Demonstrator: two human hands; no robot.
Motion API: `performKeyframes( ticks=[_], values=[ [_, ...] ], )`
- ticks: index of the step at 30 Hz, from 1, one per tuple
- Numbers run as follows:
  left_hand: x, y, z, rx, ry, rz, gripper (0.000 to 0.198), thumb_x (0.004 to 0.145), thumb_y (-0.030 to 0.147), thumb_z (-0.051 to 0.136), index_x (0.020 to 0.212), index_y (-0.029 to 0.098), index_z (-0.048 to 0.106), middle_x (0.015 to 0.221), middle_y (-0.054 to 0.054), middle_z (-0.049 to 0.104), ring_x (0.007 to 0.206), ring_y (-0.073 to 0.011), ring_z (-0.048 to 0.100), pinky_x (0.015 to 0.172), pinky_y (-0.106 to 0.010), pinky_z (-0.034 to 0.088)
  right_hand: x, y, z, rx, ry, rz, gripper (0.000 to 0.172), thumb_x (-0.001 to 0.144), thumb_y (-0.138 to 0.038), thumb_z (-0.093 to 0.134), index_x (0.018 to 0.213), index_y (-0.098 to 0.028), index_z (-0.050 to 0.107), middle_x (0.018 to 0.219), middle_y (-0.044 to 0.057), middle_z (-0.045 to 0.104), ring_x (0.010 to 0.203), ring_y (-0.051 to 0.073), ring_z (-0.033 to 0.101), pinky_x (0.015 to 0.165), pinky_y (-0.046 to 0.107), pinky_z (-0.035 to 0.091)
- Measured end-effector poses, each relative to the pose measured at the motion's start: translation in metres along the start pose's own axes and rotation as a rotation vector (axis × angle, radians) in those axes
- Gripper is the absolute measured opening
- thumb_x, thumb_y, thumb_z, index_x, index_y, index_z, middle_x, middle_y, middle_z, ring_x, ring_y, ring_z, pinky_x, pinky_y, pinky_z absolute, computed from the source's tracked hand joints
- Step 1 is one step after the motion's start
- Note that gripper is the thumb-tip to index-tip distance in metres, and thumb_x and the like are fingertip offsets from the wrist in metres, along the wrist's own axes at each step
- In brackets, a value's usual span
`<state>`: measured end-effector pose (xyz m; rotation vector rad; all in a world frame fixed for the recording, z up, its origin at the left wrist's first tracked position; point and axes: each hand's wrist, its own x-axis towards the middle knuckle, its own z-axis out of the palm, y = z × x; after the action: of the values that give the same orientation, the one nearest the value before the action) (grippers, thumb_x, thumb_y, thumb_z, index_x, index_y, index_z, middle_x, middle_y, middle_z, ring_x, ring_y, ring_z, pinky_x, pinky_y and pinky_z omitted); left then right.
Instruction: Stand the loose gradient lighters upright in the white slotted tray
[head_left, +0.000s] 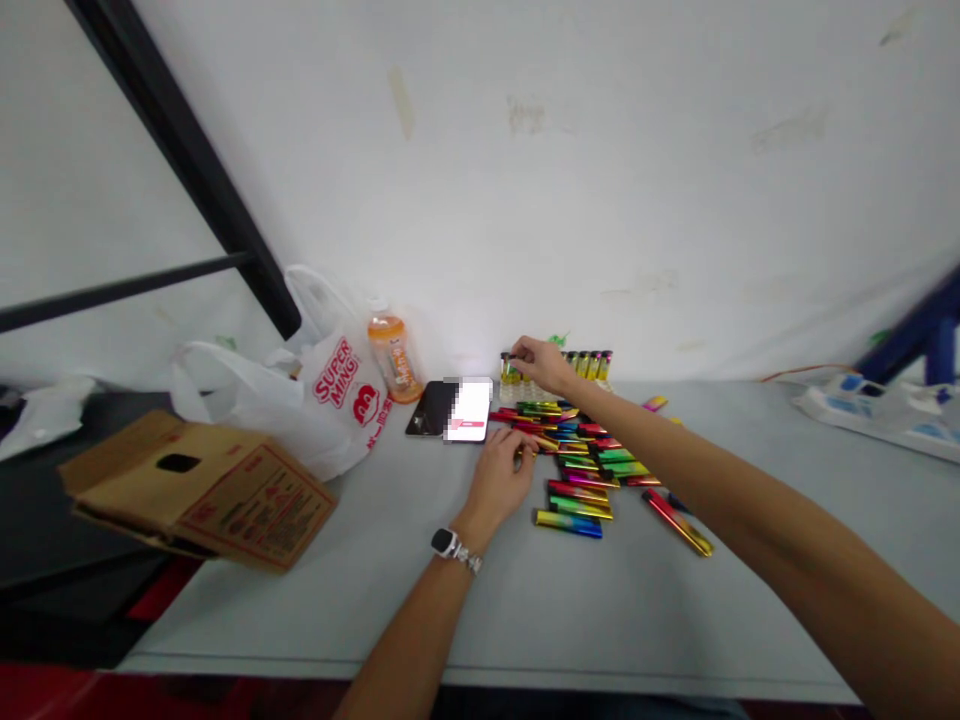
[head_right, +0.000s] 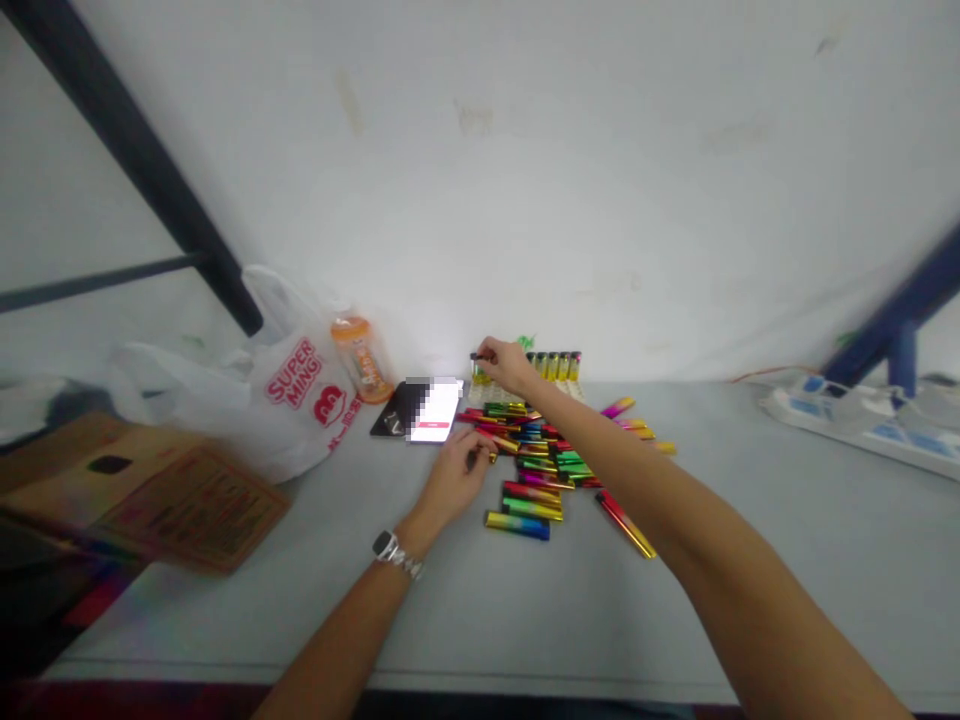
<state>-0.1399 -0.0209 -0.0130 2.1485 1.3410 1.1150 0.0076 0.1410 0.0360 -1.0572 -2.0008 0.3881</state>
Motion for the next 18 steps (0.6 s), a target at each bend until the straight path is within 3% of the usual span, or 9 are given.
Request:
performKeyframes(
  ticks=[7,11,15,18],
  values=[
    [0.002,0.000,0.001,-0.039,-0.004,-0.046,0.019,0.086,0.007,0.051,0.083,0.019,0.066,0.093,-0.004,0.066,0.094,-0.0201,0.059,0.087,-0.036,0.047,0.007,0.002,0.008,-0.092,-0.053,-0.009,0.008,0.084,-0.017,0.063,0.090,-0.015,0.067,0.078,0.004,0.070,0.071,0.015,0.062,0.070,0.026,0.046],
    [0.001,0.002,0.001,-0.037,-0.007,-0.057,0.019,0.085,0.007,0.052,0.084,0.019,0.066,0.093,-0.005,0.066,0.092,-0.0202,0.059,0.086,-0.036,0.048,0.005,-0.012,0.004,-0.361,-0.105,-0.037,0.019,0.091,-0.023,0.056,0.097,-0.014,0.071,0.096,0.010,0.068,0.082,0.018,0.064,0.079,0.029,0.046],
    [0.002,0.002,0.001,-0.020,-0.006,-0.054,0.019,0.085,0.007,0.052,0.083,0.020,0.066,0.091,-0.004,0.066,0.091,-0.0205,0.059,0.085,-0.036,0.047,-0.005,-0.025,0.002,-0.610,-0.172,-0.019,0.035,0.098,-0.029,0.043,0.119,-0.019,0.069,0.113,0.014,0.059,0.093,0.023,0.063,0.082,0.032,0.046],
    [0.003,0.001,0.001,-0.015,-0.007,-0.042,0.019,0.086,0.008,0.051,0.081,0.020,0.065,0.091,-0.004,0.066,0.091,-0.0203,0.059,0.085,-0.036,0.047,-0.018,-0.027,0.003,-0.692,-0.235,-0.005,0.045,0.098,-0.027,0.039,0.141,-0.023,0.053,0.113,0.015,0.059,0.094,0.026,0.063,0.082,0.034,0.046]
  ],
)
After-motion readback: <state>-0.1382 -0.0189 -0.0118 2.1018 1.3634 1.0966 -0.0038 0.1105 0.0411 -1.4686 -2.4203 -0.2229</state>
